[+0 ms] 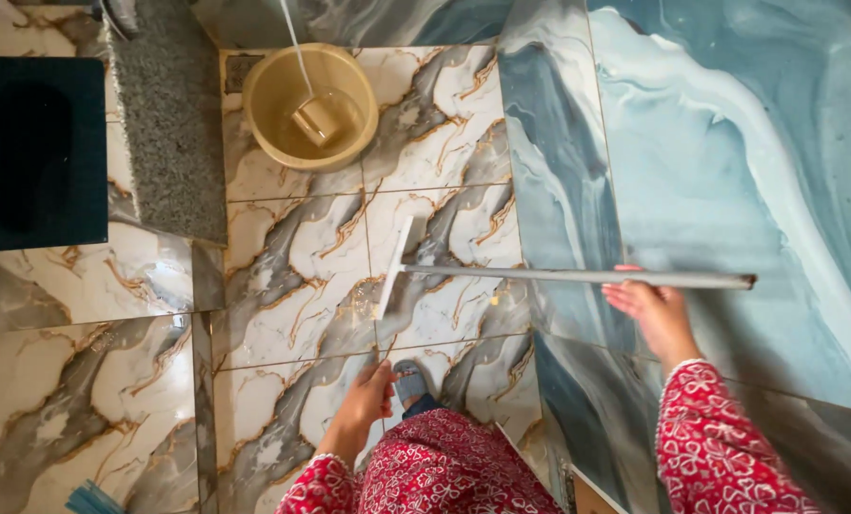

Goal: Cleaning the bathroom floor and toilet area using a squeegee, brush, and water.

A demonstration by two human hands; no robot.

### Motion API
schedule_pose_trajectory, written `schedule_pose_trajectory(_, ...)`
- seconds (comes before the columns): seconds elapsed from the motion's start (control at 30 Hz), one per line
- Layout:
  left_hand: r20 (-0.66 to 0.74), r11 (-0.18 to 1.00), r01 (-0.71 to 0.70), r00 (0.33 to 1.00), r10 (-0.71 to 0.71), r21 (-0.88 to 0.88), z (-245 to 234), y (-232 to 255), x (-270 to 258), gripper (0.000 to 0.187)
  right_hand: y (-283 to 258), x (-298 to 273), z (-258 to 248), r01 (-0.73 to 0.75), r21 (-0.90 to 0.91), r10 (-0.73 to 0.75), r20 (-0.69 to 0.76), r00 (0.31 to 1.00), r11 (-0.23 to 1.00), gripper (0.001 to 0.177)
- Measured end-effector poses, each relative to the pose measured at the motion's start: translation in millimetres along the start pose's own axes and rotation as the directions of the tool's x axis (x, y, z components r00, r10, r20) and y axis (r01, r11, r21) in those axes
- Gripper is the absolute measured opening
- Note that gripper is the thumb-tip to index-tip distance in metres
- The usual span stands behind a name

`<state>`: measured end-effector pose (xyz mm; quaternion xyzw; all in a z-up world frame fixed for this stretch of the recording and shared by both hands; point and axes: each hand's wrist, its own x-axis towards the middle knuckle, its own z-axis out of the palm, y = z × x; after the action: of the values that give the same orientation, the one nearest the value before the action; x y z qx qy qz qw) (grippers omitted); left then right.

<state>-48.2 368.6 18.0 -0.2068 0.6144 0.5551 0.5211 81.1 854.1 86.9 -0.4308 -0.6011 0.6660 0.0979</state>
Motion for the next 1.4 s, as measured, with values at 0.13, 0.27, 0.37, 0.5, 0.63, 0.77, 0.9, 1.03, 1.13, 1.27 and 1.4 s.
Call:
schedule_pose_trajectory(0.13,-0.034,1.0,-0.003,0.999,0.004,0.02,-30.3,-6.9,-13.5,0.032,-24.5,26.4,-70.5,-0.028,-0.01,0.028,0.004,1.0,1.0,0.034)
schedule_pose_trajectory(0.27,-0.085,0.999,0.032,0.996,-0.035,-0.032,-44.9,-16.0,-12.7,0.031,-46.5,31.6,-113.6,-0.039,-0.061,0.038,-0.025,0.999,0.997,0.035)
schedule_pose_trajectory(0.37,-0.113,0.998,0.025,0.993,-0.032,-0.065,-52.4,-19.5,-12.5,0.03,-54.4,42.9,-124.4,0.0,-0.052,-0.004,-0.069,0.998,0.999,0.032)
schedule_pose_trajectory(0.5,-0.144,1.0,0.0,0.99,-0.004,-0.024,-61.0,-16.5,-6.1,0.031,-57.3,60.8,-120.5,0.036,0.006,-0.034,-0.211,0.977,0.999,0.036)
schedule_pose_trajectory(0.63,-0.183,0.998,-0.013,0.983,0.002,-0.063,-82.3,-8.6,-8.1,0.028,-7.6,101.5,-127.4,0.002,0.117,0.034,-0.303,0.952,0.993,0.045)
schedule_pose_trajectory(0.77,-0.252,0.988,-0.059,0.967,0.022,-0.141,-119.7,-9.3,-19.0,0.028,81.9,147.8,-124.5,-0.188,0.242,0.277,-0.421,0.864,0.952,0.052)
schedule_pose_trajectory(0.9,-0.331,0.924,-0.138,0.944,0.014,-0.355,-182.9,-34.0,-7.8,0.021,151.0,155.3,-47.7,-0.322,0.194,0.366,-0.267,0.891,0.927,0.042)
schedule_pose_trajectory(1.03,-0.338,0.874,-0.137,0.94,-0.033,-0.466,-241.8,-40.3,14.3,0.021,138.0,118.0,107.4,-0.352,0.033,0.354,-0.075,0.932,0.935,0.037)
schedule_pose_trajectory(1.13,-0.391,0.844,-0.253,0.919,0.057,-0.472,-281.8,4.1,30.0,0.013,119.6,109.4,221.0,-0.364,-0.093,0.372,0.099,0.923,0.927,0.037)
schedule_pose_trajectory(1.27,-0.385,0.821,-0.215,0.923,-0.008,-0.53,-300.0,55.0,61.7,0.013,83.6,117.6,325.3,-0.359,-0.359,0.458,0.243,0.855,0.862,0.035)
schedule_pose_trajectory(1.4,-0.381,0.833,-0.186,0.924,-0.032,-0.521,-294.4,128.3,93.5,0.015,59.8,182.0,420.2,-0.327,-0.514,0.527,0.311,0.791,0.793,0.034)
